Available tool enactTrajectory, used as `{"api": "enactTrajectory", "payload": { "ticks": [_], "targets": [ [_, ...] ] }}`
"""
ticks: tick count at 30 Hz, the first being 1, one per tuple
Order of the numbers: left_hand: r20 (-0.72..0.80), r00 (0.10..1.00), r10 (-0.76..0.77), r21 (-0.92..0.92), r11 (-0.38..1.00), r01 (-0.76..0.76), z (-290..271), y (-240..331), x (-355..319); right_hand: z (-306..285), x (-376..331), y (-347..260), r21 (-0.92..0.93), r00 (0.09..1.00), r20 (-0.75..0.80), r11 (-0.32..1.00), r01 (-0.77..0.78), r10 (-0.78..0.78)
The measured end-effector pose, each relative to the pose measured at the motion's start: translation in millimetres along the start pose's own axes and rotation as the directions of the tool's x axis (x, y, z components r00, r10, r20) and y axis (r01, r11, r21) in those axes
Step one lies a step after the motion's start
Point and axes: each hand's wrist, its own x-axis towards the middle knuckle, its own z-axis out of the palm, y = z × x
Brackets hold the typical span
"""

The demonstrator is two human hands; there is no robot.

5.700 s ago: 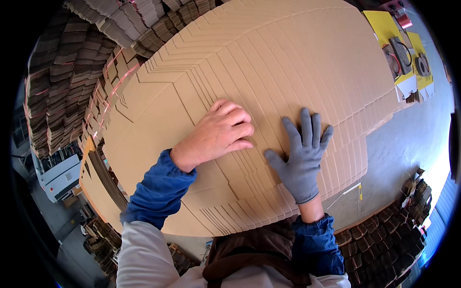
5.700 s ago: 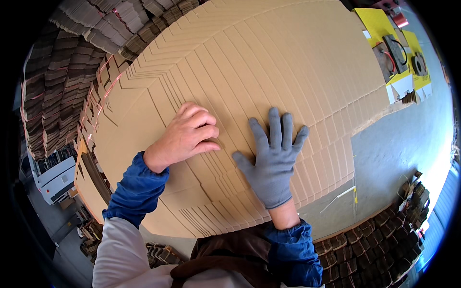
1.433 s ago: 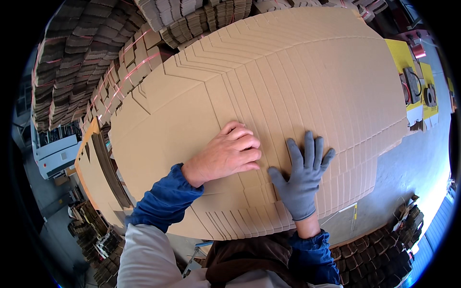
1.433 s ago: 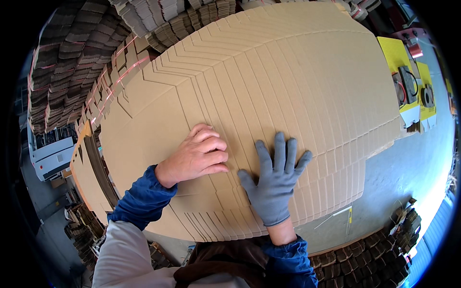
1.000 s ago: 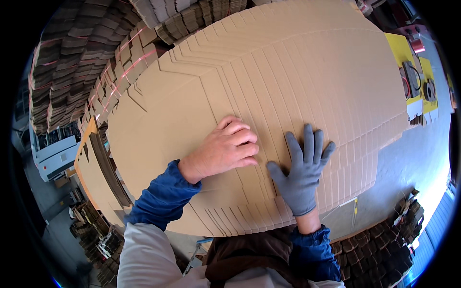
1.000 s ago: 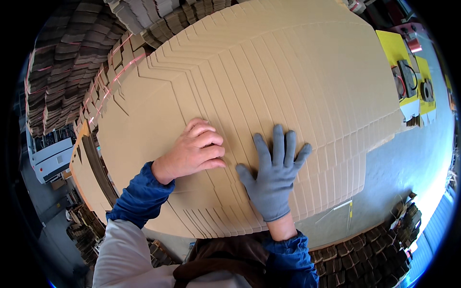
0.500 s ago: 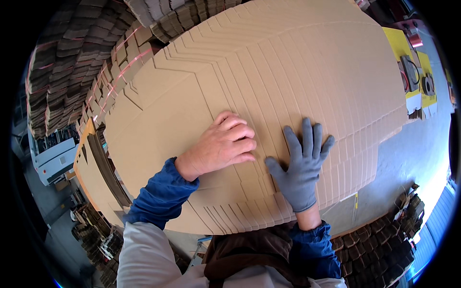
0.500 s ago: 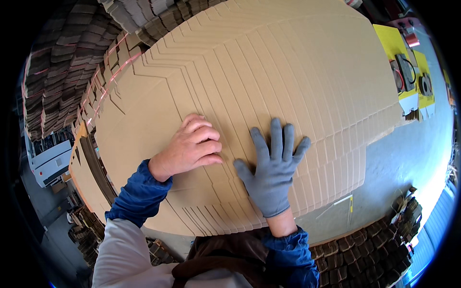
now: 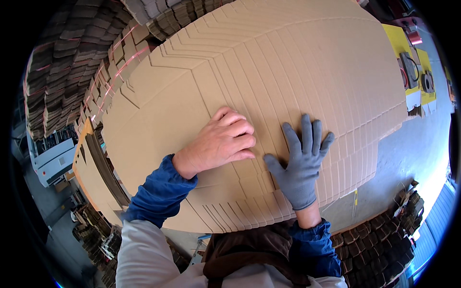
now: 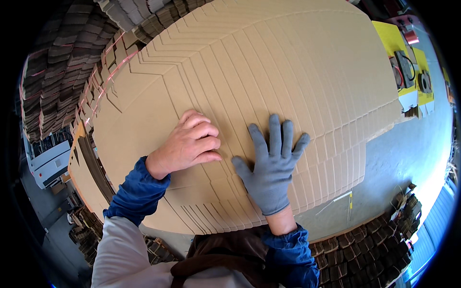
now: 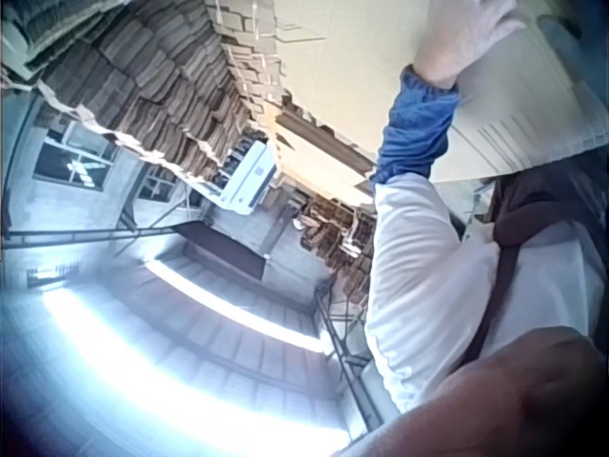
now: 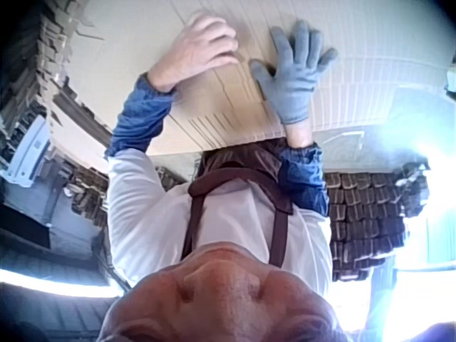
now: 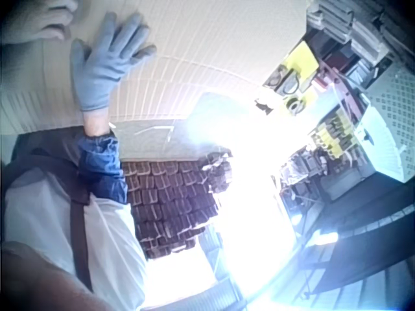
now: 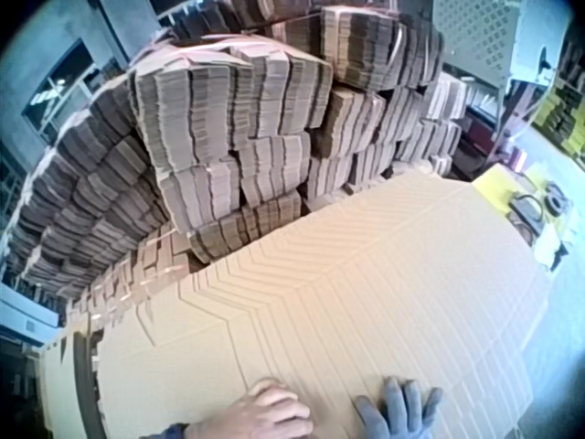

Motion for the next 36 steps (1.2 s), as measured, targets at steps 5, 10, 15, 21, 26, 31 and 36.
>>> {"api": "enactTrajectory", "payload": {
  "ticks": [5,10,15,21,26,31,36],
  "targets": [
    [0.039,0.999,-0.010,0.016,1.000,0.009,-6,4,5,0,0,0,0.000,1.000,0.008,1.000,-0.004,0.004],
    [0.080,0.997,0.016,0.055,0.998,-0.020,-7,3,12,1,1,1,-0.001,1.000,0.010,1.000,-0.004,0.004],
    [0.042,0.998,0.051,0.103,0.993,-0.055,-13,9,14,0,1,-1,0.011,1.000,0.019,1.000,-0.010,0.010],
    [0.096,0.995,0.034,0.069,0.997,-0.041,-35,19,17,-2,1,-1,0.014,0.999,0.034,1.000,-0.023,0.023],
    [0.134,0.991,0.019,0.086,0.996,-0.031,-25,12,22,-3,1,-2,0.008,0.999,0.045,1.000,-0.017,0.017],
    [0.101,0.994,0.048,0.130,0.990,-0.061,-29,19,21,-2,2,0,0.003,0.999,0.044,1.000,-0.017,0.017],
    [0.079,0.991,0.111,0.161,0.979,-0.122,-18,11,22,-6,1,-3,0.007,0.996,0.080,1.000,-0.029,0.028]
  ]
}}
